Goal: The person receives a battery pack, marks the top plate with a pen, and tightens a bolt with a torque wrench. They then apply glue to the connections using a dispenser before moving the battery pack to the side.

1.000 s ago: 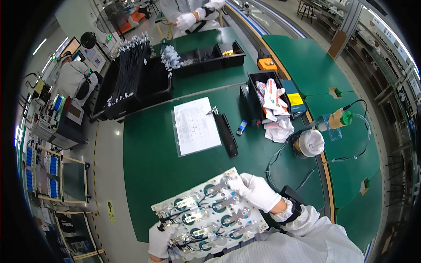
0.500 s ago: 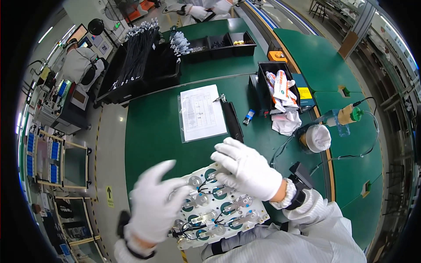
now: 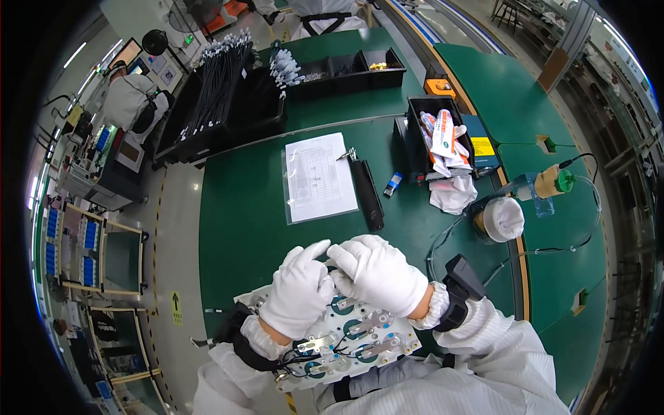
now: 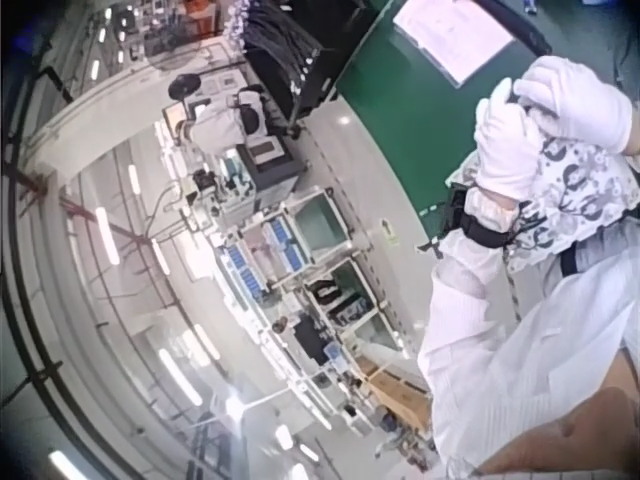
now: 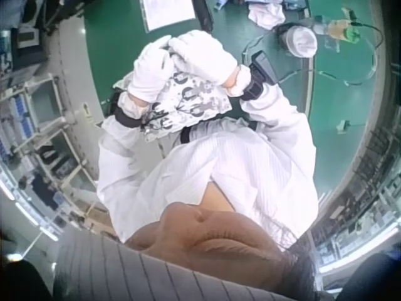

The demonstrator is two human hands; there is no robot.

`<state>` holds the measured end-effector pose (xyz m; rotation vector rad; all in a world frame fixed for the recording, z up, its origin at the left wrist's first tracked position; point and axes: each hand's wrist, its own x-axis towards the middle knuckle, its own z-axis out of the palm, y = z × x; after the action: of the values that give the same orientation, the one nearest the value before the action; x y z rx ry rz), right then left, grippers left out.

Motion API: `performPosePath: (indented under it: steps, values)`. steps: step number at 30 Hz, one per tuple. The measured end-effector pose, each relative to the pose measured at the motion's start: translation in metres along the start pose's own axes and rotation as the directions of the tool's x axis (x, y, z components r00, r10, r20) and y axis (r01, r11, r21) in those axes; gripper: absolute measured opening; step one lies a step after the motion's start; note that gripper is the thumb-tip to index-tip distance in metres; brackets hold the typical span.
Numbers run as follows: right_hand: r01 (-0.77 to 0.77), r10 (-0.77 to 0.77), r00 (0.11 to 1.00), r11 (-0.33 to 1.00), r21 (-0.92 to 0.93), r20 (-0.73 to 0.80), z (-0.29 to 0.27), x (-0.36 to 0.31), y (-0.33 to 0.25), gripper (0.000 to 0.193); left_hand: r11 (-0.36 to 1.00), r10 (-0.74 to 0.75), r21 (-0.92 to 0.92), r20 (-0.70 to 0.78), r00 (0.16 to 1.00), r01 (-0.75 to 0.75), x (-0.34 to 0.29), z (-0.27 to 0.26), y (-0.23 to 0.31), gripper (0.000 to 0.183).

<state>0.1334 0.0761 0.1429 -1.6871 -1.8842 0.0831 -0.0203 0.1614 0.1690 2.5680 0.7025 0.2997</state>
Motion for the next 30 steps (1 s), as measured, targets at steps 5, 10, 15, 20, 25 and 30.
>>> performPosePath:
  steps: [5,10,15,20,25,30]
  values:
    - [-0.005,0.005,1.000,1.000,0.029,-0.021,0.000,0.000,0.002,0.031,0.970,-0.164,-0.208,-0.168,0.972,0.128,-0.007,-0.008,-0.004,0.017]
    - [-0.104,0.096,0.989,0.992,0.066,0.112,-0.011,0.006,-0.011,0.033,0.987,-0.124,0.107,0.007,0.992,0.123,-0.045,-0.032,-0.003,0.024]
    - [0.122,-0.111,0.980,0.991,-0.057,0.168,-0.002,0.009,-0.020,0.033,0.983,-0.095,0.144,-0.136,0.986,0.115,-0.045,-0.009,0.005,0.008]
    - [0.094,-0.105,0.989,0.991,0.097,0.109,0.010,0.010,-0.012,0.021,0.999,-0.048,0.015,-0.140,0.989,0.051,-0.042,-0.005,-0.004,0.008]
    - [0.125,-0.137,0.989,0.977,0.173,0.061,0.006,0.009,-0.009,0.022,0.932,0.287,0.273,-0.155,0.945,-0.238,-0.040,-0.012,0.007,0.005]
    - [0.048,-0.048,0.999,0.999,-0.003,0.017,-0.010,0.016,-0.013,0.035,0.942,0.209,0.293,-0.128,0.969,-0.165,-0.048,-0.010,0.001,0.009]
